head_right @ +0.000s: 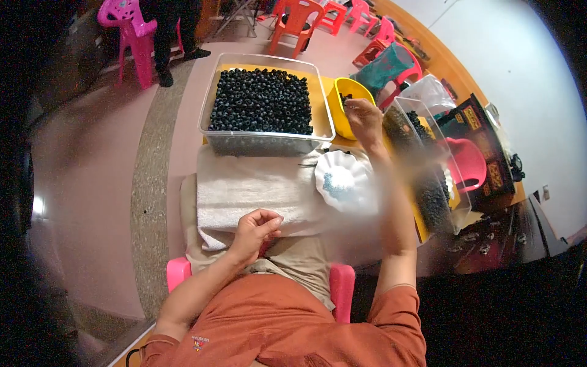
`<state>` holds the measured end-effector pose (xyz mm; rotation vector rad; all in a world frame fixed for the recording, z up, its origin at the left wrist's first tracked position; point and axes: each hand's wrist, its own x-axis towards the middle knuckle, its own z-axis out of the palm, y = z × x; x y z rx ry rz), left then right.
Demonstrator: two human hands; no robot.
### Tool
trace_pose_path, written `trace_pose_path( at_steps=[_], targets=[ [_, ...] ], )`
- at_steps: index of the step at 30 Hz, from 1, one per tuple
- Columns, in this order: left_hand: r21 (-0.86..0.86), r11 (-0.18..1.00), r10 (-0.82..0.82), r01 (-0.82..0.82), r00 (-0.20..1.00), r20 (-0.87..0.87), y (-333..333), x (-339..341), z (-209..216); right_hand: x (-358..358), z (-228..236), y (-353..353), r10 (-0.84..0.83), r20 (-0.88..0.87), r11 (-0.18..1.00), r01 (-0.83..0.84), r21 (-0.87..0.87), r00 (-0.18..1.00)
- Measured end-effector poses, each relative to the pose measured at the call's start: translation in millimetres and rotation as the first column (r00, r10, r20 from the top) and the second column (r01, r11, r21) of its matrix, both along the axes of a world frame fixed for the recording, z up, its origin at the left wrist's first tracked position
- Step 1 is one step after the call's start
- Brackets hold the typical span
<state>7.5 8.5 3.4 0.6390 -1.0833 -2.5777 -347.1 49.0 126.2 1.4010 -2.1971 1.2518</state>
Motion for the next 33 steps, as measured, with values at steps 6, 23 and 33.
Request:
trace_pose_path(
  at_steps=[6,23,33],
  targets=[
    [0.016,0.998,-0.058,0.059,0.997,-0.046,2.8,-1.9,0.1,46.4,17.8,-33.5,0.199,0.051,0.918,-0.204,0.340,0.979],
    [0.016,0.993,-0.112,0.114,0.990,-0.091,4.2,-0.5,-4.8,32.9,-37.1,-116.6,0.453,0.175,0.310,-0.338,0.888,0.874],
    [0.014,0.995,-0.092,0.094,0.991,-0.094,3.2,-0.8,-5.8,36.4,-28.6,-110.0,0.433,0.214,0.366,-0.388,0.846,0.876]
  ],
)
